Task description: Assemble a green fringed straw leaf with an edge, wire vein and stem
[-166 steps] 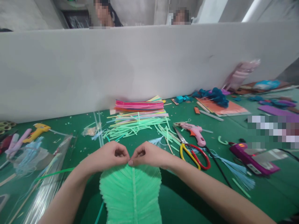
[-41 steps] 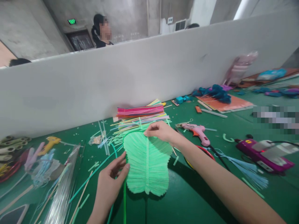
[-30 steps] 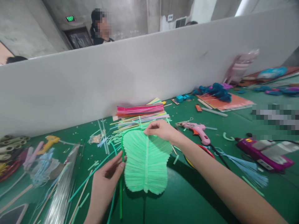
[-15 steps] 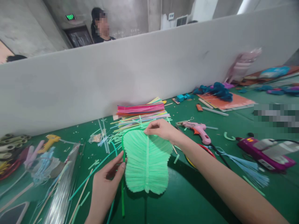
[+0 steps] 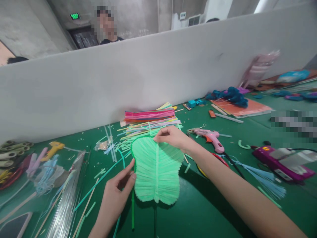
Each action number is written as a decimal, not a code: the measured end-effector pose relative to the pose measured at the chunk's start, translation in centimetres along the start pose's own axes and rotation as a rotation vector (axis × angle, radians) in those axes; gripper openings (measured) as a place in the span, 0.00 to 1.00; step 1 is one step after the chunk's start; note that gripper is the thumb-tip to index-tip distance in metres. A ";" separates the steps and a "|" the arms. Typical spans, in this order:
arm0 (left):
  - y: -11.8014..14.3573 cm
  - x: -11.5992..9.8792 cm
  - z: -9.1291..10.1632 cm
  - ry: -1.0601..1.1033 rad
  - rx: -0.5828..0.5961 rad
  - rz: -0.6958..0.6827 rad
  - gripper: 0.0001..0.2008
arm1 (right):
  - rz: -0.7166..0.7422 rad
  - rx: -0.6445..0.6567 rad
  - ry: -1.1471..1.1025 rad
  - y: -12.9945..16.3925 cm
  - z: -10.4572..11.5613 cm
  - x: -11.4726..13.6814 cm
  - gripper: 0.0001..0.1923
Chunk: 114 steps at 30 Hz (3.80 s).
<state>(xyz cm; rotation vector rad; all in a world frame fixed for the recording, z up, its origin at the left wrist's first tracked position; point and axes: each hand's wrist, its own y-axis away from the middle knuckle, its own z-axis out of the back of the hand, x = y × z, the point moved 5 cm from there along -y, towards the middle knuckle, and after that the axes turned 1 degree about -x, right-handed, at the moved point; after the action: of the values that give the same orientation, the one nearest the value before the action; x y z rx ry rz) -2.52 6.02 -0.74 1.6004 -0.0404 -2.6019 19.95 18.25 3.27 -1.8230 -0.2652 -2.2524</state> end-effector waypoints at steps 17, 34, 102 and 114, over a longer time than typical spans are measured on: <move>0.5 -0.4 1.5 -0.213 0.368 -0.063 0.29 | 0.003 0.022 0.068 0.3 -0.5 0.3 0.06; 2.0 -0.7 1.5 -0.418 0.458 -0.206 0.45 | 0.000 0.024 0.029 -0.2 -0.1 -0.5 0.08; 2.7 -3.0 1.5 -0.583 0.171 -0.654 0.29 | -0.022 -0.069 -0.082 -0.6 1.9 -0.6 0.05; 5.3 -4.6 -0.7 -0.764 0.178 -1.122 0.11 | -0.089 -0.058 -0.067 -0.3 1.8 -0.6 0.03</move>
<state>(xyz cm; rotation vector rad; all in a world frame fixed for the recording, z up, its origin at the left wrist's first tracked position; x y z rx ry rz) 0.47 1.19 3.39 0.5299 0.8064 -3.9709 21.62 19.08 3.08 -1.9556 -0.3014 -2.2833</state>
